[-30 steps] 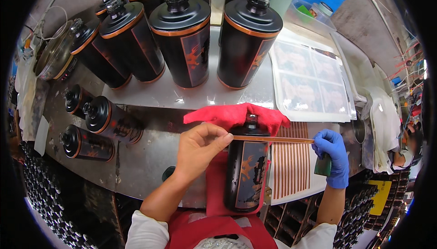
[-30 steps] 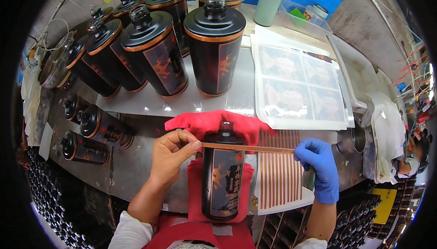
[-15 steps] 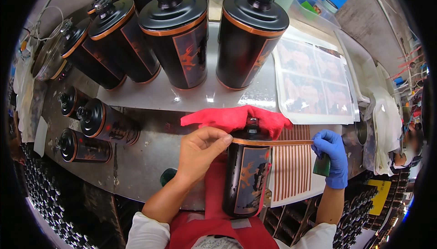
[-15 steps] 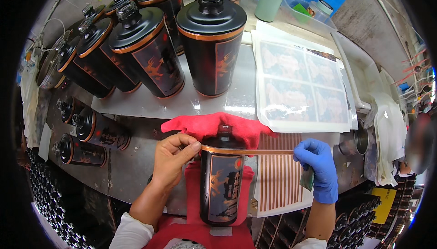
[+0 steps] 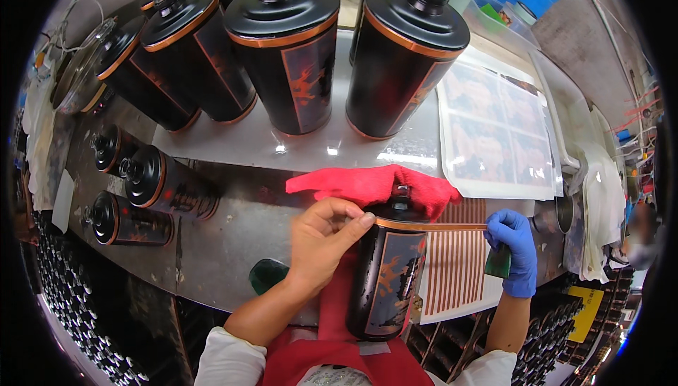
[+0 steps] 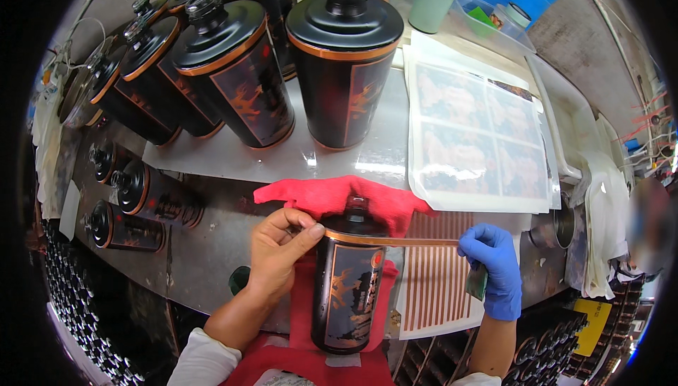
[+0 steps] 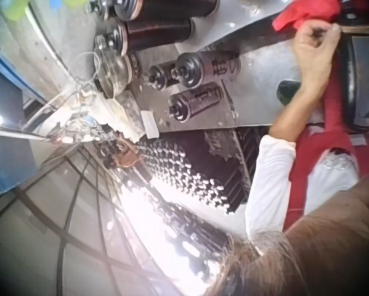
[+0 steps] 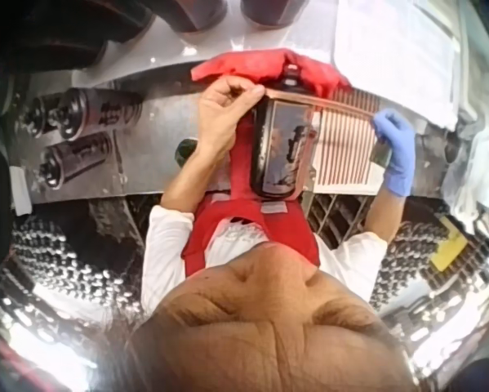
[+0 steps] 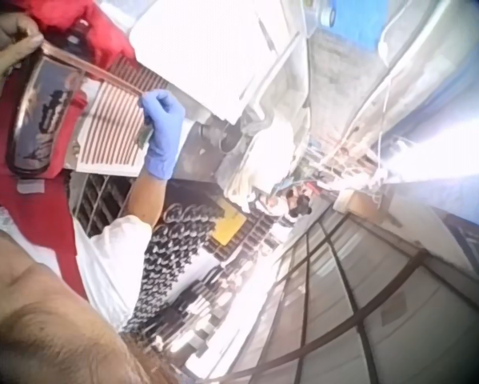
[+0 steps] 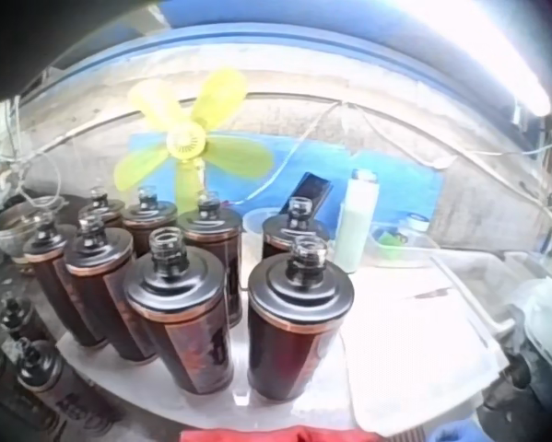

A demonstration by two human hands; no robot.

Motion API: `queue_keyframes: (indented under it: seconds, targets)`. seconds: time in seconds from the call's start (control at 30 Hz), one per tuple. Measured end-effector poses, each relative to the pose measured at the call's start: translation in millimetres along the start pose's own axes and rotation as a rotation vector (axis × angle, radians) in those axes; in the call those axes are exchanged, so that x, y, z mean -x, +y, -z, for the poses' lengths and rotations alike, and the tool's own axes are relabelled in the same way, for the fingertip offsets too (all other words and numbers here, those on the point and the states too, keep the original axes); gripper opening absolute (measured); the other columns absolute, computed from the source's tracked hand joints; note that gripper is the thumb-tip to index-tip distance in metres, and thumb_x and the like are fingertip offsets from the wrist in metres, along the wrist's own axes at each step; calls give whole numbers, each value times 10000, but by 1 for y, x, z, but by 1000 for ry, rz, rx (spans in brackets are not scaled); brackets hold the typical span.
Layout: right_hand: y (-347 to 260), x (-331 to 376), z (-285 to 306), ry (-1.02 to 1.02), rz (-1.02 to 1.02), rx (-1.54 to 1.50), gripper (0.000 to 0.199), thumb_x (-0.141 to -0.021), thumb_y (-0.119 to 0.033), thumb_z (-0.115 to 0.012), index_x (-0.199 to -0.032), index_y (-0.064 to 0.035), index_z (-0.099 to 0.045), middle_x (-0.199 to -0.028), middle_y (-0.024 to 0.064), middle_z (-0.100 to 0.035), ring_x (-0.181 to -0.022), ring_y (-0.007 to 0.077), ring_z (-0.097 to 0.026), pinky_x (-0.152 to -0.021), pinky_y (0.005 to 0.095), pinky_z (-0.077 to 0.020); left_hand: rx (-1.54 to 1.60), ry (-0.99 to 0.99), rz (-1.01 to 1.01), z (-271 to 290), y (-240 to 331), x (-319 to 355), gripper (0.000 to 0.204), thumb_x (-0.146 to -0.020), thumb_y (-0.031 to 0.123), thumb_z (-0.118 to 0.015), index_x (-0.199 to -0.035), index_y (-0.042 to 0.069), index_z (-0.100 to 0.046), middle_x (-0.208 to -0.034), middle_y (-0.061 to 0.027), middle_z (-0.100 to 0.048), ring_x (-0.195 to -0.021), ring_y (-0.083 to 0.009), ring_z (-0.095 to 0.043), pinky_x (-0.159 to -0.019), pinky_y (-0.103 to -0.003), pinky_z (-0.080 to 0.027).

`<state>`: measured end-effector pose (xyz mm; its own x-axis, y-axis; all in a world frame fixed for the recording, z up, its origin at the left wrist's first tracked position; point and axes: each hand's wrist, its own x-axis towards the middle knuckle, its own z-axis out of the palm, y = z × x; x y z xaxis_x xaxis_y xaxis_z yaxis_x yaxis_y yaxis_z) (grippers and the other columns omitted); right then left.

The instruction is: The person applies printed stickers and copper foil strips to black cylindrical cans. They wipe the cans with a green sponge, align and press the stickers, then wrap and smooth copper strips around the top and bottom rims. Finished cans are placed on a nearby shelf.

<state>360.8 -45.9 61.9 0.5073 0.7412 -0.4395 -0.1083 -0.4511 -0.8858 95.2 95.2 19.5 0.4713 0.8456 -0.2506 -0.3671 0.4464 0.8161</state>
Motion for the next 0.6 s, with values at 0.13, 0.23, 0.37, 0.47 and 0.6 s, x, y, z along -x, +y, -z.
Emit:
queue_keyframes:
  seconds: [0.13,0.23,0.37,0.47,0.6]
  targets:
    - [5,-5,2,-9,6,-12,76,-744,-111,-646,-726,-42,-621,-642,31,-602,-544,45,-500,-498,178,-365,248,40,121,1,-10,5,107,-851,79,-635,-924,69,-557,-867,15,-574,-799,-51,-502,-707,-204,-391]
    - [8,-8,2,-16,0,-8,84,-750,-118,-651,-737,-41,-620,-643,33,-602,-544,47,-500,-499,180,-367,461,124,173,-8,-10,8,101,-863,102,-624,-910,83,-537,-832,17,-556,-773,-49,-496,-668,-189,-371]
    - [12,-13,1,-39,4,-3,100,-760,-130,-659,-750,-38,-619,-650,38,-603,-541,48,-502,-496,180,-371,376,109,134,-18,-15,6,189,-853,55,-635,-873,101,-453,-847,9,-532,-789,-67,-500,-712,-215,-403]
    - [15,-16,1,-43,-2,-11,105,-763,-130,-663,-755,-35,-620,-651,41,-604,-538,50,-505,-496,178,-374,407,99,153,-14,-19,5,202,-856,44,-631,-862,101,-438,-859,1,-533,-791,-73,-500,-729,-223,-410]
    - [19,-19,-1,-55,0,-42,107,-761,-128,-666,-757,-31,-621,-650,40,-604,-537,53,-507,-496,176,-376,397,96,131,-12,-23,6,184,-868,61,-621,-865,101,-441,-854,-2,-531,-788,-75,-497,-725,-221,-407]
